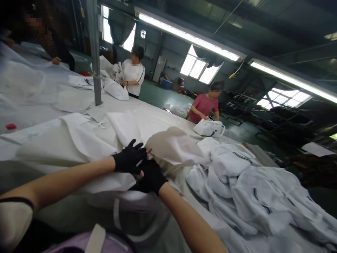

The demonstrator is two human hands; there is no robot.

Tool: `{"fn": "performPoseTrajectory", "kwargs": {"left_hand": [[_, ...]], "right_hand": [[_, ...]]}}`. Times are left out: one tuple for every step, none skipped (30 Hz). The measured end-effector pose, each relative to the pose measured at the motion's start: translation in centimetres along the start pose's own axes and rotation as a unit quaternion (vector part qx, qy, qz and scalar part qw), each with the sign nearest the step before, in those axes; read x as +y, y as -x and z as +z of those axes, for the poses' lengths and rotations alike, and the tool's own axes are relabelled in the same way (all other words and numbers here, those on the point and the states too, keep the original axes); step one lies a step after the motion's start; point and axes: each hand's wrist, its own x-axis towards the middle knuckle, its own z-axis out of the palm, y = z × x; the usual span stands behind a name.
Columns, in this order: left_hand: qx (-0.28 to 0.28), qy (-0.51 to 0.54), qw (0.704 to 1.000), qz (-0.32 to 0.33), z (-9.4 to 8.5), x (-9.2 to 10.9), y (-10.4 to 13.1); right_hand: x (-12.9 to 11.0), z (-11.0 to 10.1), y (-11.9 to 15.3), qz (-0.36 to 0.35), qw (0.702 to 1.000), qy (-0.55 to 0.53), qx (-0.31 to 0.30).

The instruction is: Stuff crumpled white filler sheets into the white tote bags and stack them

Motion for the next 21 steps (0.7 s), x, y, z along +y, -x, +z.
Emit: {"fn": "performPoseTrajectory", "kwargs": {"left_hand": [[-0.01,-0.016,1.0,-0.021,0.8,-0.7,0.1],[-0.021,-0.031,0.998,-0.044,1.5,-1.3,0.4],[-0.035,-0.044,0.996,-0.068,2.0,-1.8,0.9],[-0.052,-0.051,0.993,-0.088,2.5,-2.2,1.3],[-0.07,-0.052,0.991,-0.102,2.9,-2.5,1.8],[-0.084,-0.05,0.989,-0.107,3.2,-2.9,2.2],[-0.092,-0.047,0.989,-0.107,3.5,-3.1,2.5],[-0.094,-0.044,0.989,-0.102,3.7,-3.2,2.8],[-0.093,-0.041,0.99,-0.1,3.9,-3.3,3.0],[-0.094,-0.036,0.989,-0.106,3.9,-3.3,3.2],[-0.099,-0.029,0.988,-0.119,3.9,-3.2,3.3],[-0.105,-0.019,0.985,-0.136,3.8,-3.1,3.4],[-0.114,-0.008,0.981,-0.154,3.6,-3.0,3.4],[-0.124,0.001,0.977,-0.171,3.3,-2.8,3.4],[-0.134,0.008,0.974,-0.181,3.0,-2.7,3.4],[-0.142,0.012,0.972,-0.185,2.8,-2.6,3.3],[-0.15,0.014,0.971,-0.186,2.7,-2.5,3.2],[-0.16,0.015,0.969,-0.187,2.7,-2.4,3.1],[-0.169,0.014,0.967,-0.19,2.8,-2.3,2.9],[-0.176,0.014,0.965,-0.194,3.1,-2.3,2.7],[-0.184,0.015,0.963,-0.198,3.4,-2.3,2.4]], "right_hand": [[1.1,-0.2,1.1,0.002,1.0,0.014,0.017],[2.2,-0.4,2.2,0.006,0.999,0.032,0.029],[3.2,-0.3,3.3,0.014,0.998,0.05,0.033],[4.0,-0.2,4.4,0.025,0.997,0.066,0.026],[4.6,0.0,5.3,0.036,0.996,0.078,0.008],[5.0,0.2,6.0,0.05,0.995,0.087,-0.018],[5.1,0.2,6.4,0.068,0.992,0.095,-0.046],[4.9,0.0,6.6,0.086,0.988,0.102,-0.073],[4.7,-0.5,6.5,0.102,0.984,0.108,-0.1],[4.3,-1.3,6.2,0.113,0.979,0.112,-0.125],[4.0,-2.5,5.7,0.12,0.975,0.116,-0.147],[3.7,-3.9,5.1,0.125,0.971,0.121,-0.165],[3.5,-5.5,4.5,0.128,0.967,0.128,-0.18],[3.3,-7.1,3.8,0.132,0.963,0.136,-0.193],[3.4,-8.6,3.2,0.139,0.959,0.142,-0.204],[3.6,-9.8,2.8,0.148,0.956,0.141,-0.209],[3.9,-10.6,2.4,0.156,0.955,0.136,-0.211],[4.4,-10.9,2.2,0.165,0.955,0.126,-0.21],[4.9,-10.7,2.1,0.178,0.955,0.11,-0.21],[5.5,-10.0,2.1,0.192,0.953,0.091,-0.215],[6.1,-8.9,2.3,0.206,0.95,0.07,-0.226]]}}
